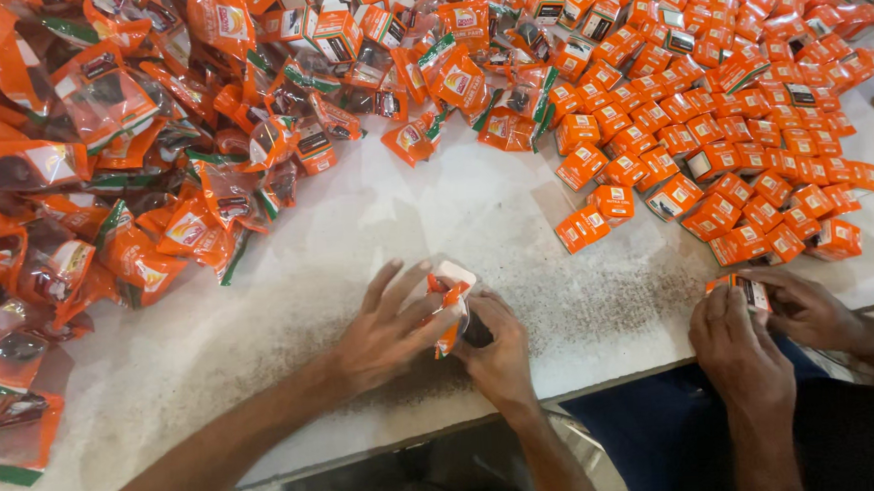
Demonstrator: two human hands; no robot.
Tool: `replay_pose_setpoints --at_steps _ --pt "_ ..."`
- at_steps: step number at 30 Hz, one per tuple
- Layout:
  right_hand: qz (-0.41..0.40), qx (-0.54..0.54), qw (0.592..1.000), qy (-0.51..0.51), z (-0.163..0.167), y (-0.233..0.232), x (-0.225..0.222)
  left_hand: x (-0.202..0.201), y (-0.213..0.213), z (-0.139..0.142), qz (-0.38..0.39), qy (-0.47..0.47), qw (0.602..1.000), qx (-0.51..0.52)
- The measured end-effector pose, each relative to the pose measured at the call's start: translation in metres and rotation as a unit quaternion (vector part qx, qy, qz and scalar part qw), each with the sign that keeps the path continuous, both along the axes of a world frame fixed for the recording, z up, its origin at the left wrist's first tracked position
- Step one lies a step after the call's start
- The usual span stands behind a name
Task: The person repeatedly picks small orange packets from a pile, places them into small white boxes, and closes the boxes. The person then moves the closed boxes to a growing stack on the right side of the table. The process is repeated continuously with both hands working in coordination.
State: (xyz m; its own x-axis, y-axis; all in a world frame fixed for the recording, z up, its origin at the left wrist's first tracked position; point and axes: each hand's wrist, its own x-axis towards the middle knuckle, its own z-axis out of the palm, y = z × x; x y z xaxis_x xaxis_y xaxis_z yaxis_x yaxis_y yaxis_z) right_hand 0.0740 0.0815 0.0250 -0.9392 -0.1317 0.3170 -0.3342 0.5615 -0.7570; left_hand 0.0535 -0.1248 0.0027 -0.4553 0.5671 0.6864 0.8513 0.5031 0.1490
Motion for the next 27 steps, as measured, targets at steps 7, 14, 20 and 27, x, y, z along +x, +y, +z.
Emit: replay_pose_setpoints --at_steps 7,14,20,27 --pt "-0.005 0.012 1.0 -0.016 0.001 -0.001 0.003 0.008 0.016 0.008 0.041 -0.107 0.993 0.033" --pt "-0.027 0.038 0.998 -0.034 0.0 -0.003 0.007 0.003 0.032 0.014 0.095 -0.208 0.965 0.127" --pt "-0.064 -0.089 0.988 -0.105 -0.009 -0.002 0.011 -0.007 0.032 -0.005 0.095 -0.517 0.804 0.277" --pt "0.009 0.069 0.994 0.087 -0.009 -0.003 0.008 -0.02 0.037 -0.022 0.106 -0.485 0.836 0.233"
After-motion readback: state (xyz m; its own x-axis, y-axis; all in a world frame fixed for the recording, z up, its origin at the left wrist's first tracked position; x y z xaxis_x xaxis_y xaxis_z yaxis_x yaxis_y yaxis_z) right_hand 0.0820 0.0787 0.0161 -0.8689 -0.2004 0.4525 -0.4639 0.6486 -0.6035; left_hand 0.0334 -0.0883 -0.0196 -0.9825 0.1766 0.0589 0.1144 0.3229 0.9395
